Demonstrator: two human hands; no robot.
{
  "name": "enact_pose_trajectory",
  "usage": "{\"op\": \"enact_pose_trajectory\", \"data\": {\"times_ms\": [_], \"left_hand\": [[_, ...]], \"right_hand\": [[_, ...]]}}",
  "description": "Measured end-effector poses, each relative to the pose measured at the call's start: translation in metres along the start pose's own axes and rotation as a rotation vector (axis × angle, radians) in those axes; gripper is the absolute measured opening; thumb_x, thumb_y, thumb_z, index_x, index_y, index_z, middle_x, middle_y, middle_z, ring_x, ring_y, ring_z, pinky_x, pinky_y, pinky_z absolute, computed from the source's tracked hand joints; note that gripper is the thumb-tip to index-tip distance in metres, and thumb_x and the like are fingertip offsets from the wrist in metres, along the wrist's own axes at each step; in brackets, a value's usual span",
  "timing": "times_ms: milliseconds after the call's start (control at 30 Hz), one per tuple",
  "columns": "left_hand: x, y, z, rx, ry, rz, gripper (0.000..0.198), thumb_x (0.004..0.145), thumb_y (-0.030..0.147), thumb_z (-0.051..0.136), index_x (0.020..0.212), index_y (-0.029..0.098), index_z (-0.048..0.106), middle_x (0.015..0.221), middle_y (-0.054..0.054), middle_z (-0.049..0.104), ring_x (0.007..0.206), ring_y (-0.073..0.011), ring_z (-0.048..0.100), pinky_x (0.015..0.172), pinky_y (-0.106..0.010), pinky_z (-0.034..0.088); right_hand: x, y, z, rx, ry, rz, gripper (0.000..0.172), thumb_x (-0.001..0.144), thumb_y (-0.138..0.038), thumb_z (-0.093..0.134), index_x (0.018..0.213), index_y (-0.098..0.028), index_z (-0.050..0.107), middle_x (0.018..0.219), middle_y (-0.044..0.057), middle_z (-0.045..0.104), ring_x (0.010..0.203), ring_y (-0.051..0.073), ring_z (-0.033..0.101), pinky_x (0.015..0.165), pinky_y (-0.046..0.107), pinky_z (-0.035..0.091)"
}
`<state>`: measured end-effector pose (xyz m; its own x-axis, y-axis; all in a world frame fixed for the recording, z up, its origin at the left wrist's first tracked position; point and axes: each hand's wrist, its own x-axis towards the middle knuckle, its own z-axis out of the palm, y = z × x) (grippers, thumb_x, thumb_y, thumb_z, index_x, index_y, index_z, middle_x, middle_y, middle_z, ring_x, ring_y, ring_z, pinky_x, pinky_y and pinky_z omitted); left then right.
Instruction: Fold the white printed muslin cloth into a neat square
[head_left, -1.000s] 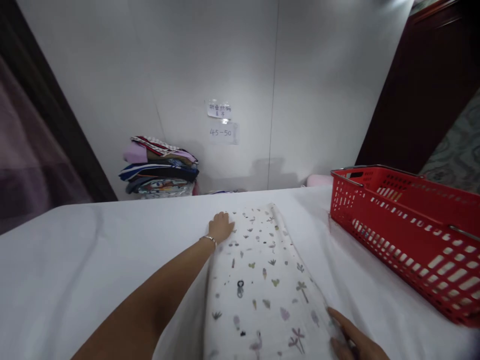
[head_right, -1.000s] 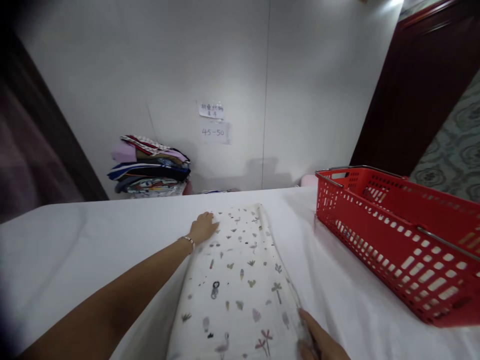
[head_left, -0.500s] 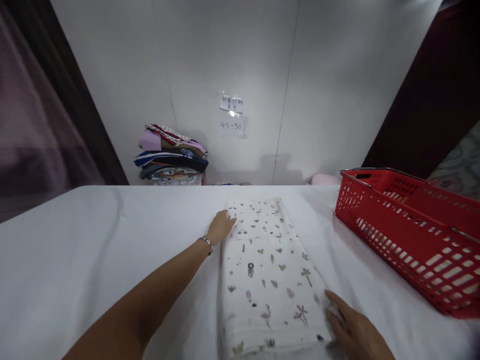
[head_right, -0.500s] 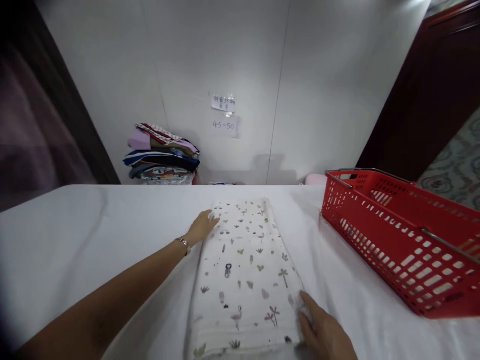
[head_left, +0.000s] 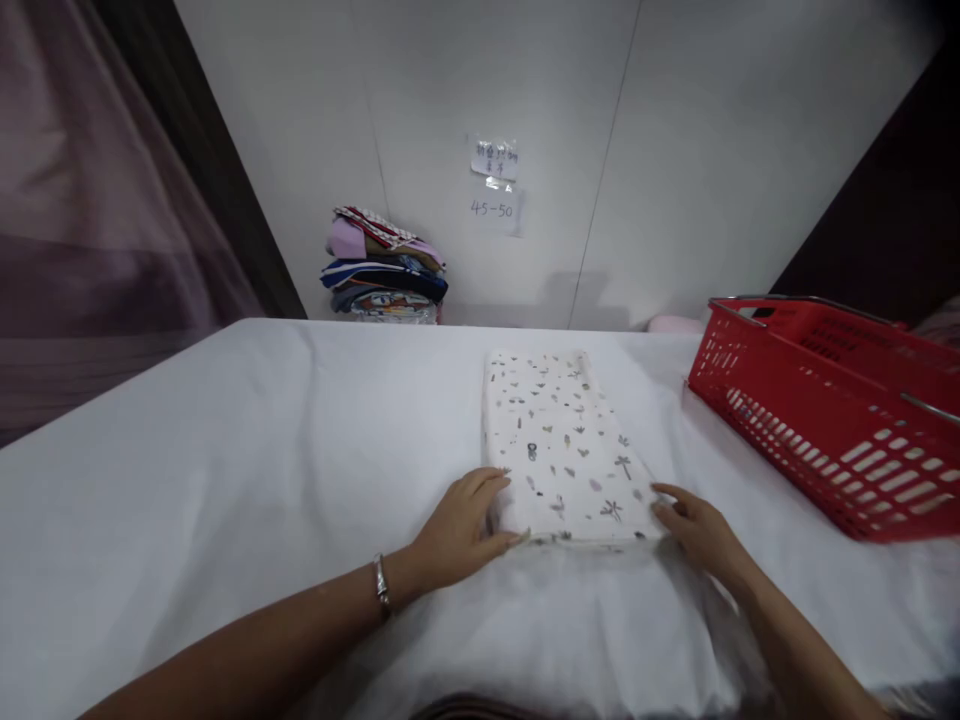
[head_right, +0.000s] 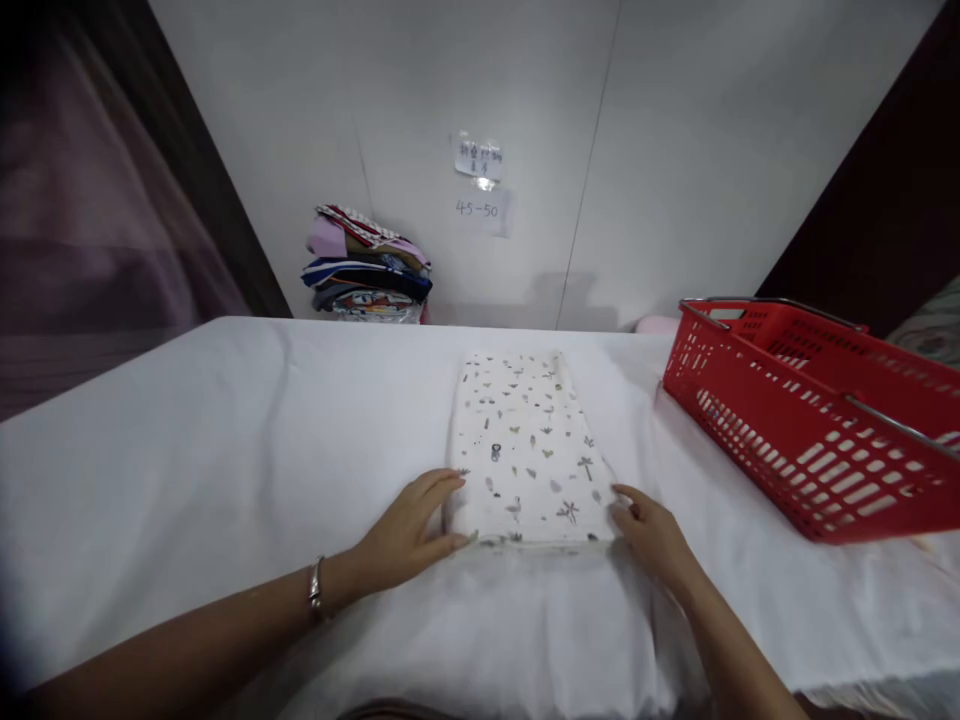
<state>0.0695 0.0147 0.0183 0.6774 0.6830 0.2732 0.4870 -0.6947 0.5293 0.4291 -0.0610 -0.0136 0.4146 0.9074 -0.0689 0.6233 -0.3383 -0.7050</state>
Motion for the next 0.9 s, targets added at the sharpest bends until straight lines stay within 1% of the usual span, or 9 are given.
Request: {"op": "enact_pose_trajectory", "data": {"times_ms": [67,133,200,300,400,533,700,800,900], "left_hand": [[-0.005,0.008,0.003,0.039,-0.009,0.031,0.061,0.075,0.051,0.057,0.126,0.023,0.038,0.132,-0.009,0.04,0.121,-0.0263,0.036,0.101,-0.045,0.032],[-0.007,0.014,0.008,0.08,-0.004,0.055,0.062,0.071,0.048,0.062,0.123,0.022,0.041,0.129,-0.009,0.042,0.12,-0.0261,0.036,0.1,-0.044,0.032],[-0.007,0.02,0.014,0.12,0.011,0.069,0.056,0.07,0.038,0.064,0.119,0.021,0.043,0.125,-0.008,0.044,0.118,-0.0251,0.038,0.099,-0.042,0.032],[-0.005,0.029,0.023,0.169,0.063,0.078,0.046,0.07,0.022,0.06,0.114,0.021,0.045,0.119,-0.007,0.047,0.115,-0.0236,0.039,0.097,-0.041,0.032],[-0.001,0.035,0.031,0.21,0.119,0.08,0.04,0.071,0.014,0.055,0.109,0.02,0.046,0.115,-0.007,0.048,0.112,-0.0223,0.041,0.095,-0.039,0.033],[0.002,0.039,0.038,0.255,0.152,0.04,0.031,0.071,0.011,0.053,0.1,0.02,0.047,0.108,-0.006,0.05,0.107,-0.0212,0.043,0.089,-0.037,0.034],[0.007,0.044,0.042,0.262,0.187,-0.051,0.012,0.075,0.02,0.054,0.085,0.02,0.047,0.097,-0.004,0.05,0.096,-0.0203,0.045,0.082,-0.035,0.034],[0.01,0.045,0.042,0.279,0.205,-0.084,0.013,0.072,0.015,0.053,0.081,0.02,0.045,0.094,-0.004,0.05,0.092,-0.0201,0.045,0.078,-0.034,0.035],[0.009,0.042,0.039,0.255,0.232,-0.15,0.021,0.066,0.006,0.051,0.08,0.02,0.043,0.092,-0.003,0.05,0.089,-0.0191,0.045,0.073,-0.032,0.035]], "right_hand": [[-0.002,-0.003,-0.002,0.077,-0.016,0.04,0.053,0.069,-0.045,0.054,0.111,-0.012,0.06,0.048,-0.006,0.044,0.041,0.01,0.038,0.042,0.023,0.028],[-0.006,-0.008,-0.003,0.162,-0.02,0.091,0.055,0.068,-0.045,0.057,0.112,-0.012,0.059,0.048,-0.006,0.043,0.038,0.008,0.035,0.039,0.022,0.026],[-0.011,-0.015,-0.006,0.259,-0.01,0.135,0.056,0.066,-0.045,0.06,0.111,-0.012,0.058,0.05,-0.006,0.045,0.037,0.007,0.035,0.038,0.021,0.025],[-0.016,-0.027,-0.01,0.427,0.012,0.165,0.056,0.063,-0.043,0.064,0.109,-0.012,0.059,0.052,-0.005,0.047,0.038,0.006,0.034,0.038,0.02,0.023],[-0.016,-0.038,-0.014,0.546,0.028,0.156,0.052,0.062,-0.038,0.066,0.106,-0.011,0.059,0.049,-0.006,0.045,0.036,0.005,0.03,0.036,0.019,0.019],[-0.015,-0.046,-0.016,0.603,0.044,0.142,0.044,0.064,-0.032,0.065,0.102,-0.011,0.059,0.047,-0.007,0.043,0.034,0.003,0.028,0.035,0.018,0.017],[-0.014,-0.047,-0.014,0.617,0.063,0.136,0.039,0.067,-0.03,0.064,0.101,-0.012,0.059,0.048,-0.007,0.043,0.034,0.004,0.03,0.035,0.018,0.018],[-0.012,-0.045,-0.014,0.641,0.08,0.123,0.04,0.066,-0.03,0.065,0.101,-0.012,0.059,0.049,-0.007,0.044,0.035,0.004,0.031,0.035,0.018,0.02],[-0.009,-0.042,-0.013,0.659,0.123,0.086,0.043,0.064,-0.033,0.065,0.101,-0.011,0.059,0.05,-0.007,0.043,0.035,0.004,0.032,0.035,0.018,0.02]]}}
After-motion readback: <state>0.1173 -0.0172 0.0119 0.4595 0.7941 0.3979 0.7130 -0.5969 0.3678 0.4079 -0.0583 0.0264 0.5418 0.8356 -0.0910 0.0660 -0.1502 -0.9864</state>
